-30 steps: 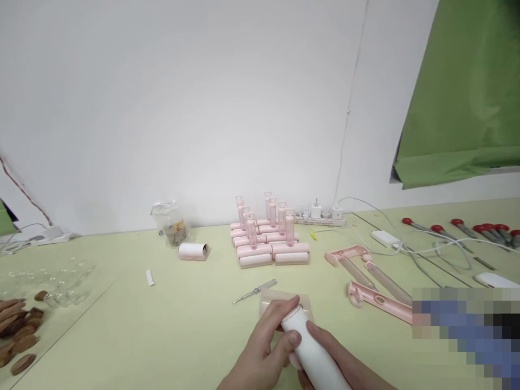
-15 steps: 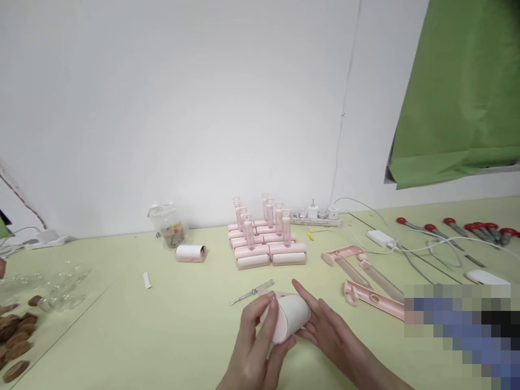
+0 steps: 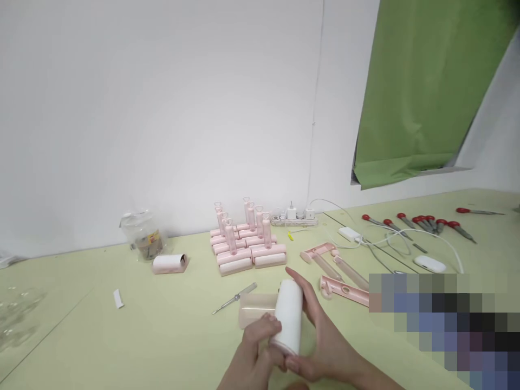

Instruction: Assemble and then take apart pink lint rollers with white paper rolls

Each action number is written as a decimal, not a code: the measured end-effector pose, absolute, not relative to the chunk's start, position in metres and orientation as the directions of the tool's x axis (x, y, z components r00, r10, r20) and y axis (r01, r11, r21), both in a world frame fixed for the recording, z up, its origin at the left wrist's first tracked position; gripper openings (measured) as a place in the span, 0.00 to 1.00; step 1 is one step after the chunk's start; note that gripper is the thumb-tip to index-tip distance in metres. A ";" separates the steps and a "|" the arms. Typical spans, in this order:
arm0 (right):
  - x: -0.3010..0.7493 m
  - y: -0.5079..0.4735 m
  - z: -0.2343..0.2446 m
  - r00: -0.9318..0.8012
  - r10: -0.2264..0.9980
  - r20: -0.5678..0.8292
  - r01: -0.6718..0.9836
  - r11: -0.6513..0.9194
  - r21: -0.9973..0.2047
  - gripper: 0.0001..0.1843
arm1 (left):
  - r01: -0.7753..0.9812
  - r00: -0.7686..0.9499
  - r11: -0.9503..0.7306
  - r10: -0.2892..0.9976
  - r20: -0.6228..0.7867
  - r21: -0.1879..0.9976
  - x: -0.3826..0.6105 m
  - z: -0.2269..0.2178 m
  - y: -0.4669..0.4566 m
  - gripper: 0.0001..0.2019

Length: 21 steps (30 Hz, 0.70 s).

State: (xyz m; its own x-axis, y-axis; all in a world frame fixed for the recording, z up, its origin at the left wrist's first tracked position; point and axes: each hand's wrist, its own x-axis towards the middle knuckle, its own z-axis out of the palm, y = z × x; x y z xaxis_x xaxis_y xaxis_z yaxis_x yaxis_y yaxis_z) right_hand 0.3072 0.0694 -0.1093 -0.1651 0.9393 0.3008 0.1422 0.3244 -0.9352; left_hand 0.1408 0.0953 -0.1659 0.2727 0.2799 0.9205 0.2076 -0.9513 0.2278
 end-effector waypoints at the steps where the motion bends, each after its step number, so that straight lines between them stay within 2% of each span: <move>1: 0.308 0.073 -0.107 -0.120 0.921 0.371 0.193 0.388 -0.901 0.58 | 0.136 0.167 -0.917 0.394 0.904 0.375 0.143 -0.164 0.096 0.05; 2: 0.307 0.075 -0.105 -0.104 0.900 0.423 0.252 0.436 -0.864 0.57 | 0.032 0.052 -0.845 0.535 0.843 0.534 0.145 -0.160 0.096 0.08; 4: 0.302 0.078 -0.099 -0.173 0.869 0.464 0.349 0.494 -0.796 0.59 | -0.250 -0.052 -0.567 0.817 0.574 0.785 0.150 -0.150 0.096 0.13; 6: 0.293 0.080 -0.095 -0.307 0.858 0.411 0.373 0.506 -0.778 0.60 | -0.459 0.065 -0.170 0.973 0.223 0.872 0.153 -0.137 0.094 0.20; 8: 0.287 0.084 -0.092 -0.438 0.841 0.317 0.351 0.484 -0.802 0.59 | -0.512 0.248 0.132 0.969 -0.001 0.849 0.154 -0.126 0.093 0.30; 11: 0.301 0.110 -0.082 -0.543 0.816 0.197 0.412 0.464 -0.784 0.45 | -0.486 0.413 0.290 0.908 -0.076 0.824 0.150 -0.115 0.092 0.35; 12: 0.314 0.125 -0.077 -0.540 0.823 0.176 0.478 0.472 -0.741 0.33 | -0.490 0.438 0.311 0.896 -0.079 0.814 0.149 -0.113 0.092 0.35; 13: 0.329 0.143 -0.072 -0.459 0.868 0.189 0.603 0.460 -0.652 0.21 | -0.504 0.448 0.328 0.890 -0.083 0.799 0.148 -0.112 0.093 0.35; 14: 0.346 0.162 -0.067 -0.381 0.908 0.173 0.754 0.413 -0.511 0.20 | -0.522 0.447 0.341 0.890 -0.090 0.782 0.146 -0.111 0.094 0.34; 15: 0.363 0.182 -0.062 -0.342 0.927 0.152 0.814 0.373 -0.445 0.20 | -0.543 0.437 0.346 0.895 -0.094 0.766 0.145 -0.110 0.095 0.34; 19: 0.419 0.233 -0.062 -0.222 0.975 -0.009 0.944 0.213 -0.252 0.10 | -0.583 0.404 0.325 0.911 -0.081 0.745 0.142 -0.109 0.100 0.32; 21: 0.433 0.239 -0.069 -0.164 0.984 -0.064 0.971 0.149 -0.188 0.10 | -0.591 0.397 0.303 0.916 -0.057 0.747 0.141 -0.108 0.102 0.32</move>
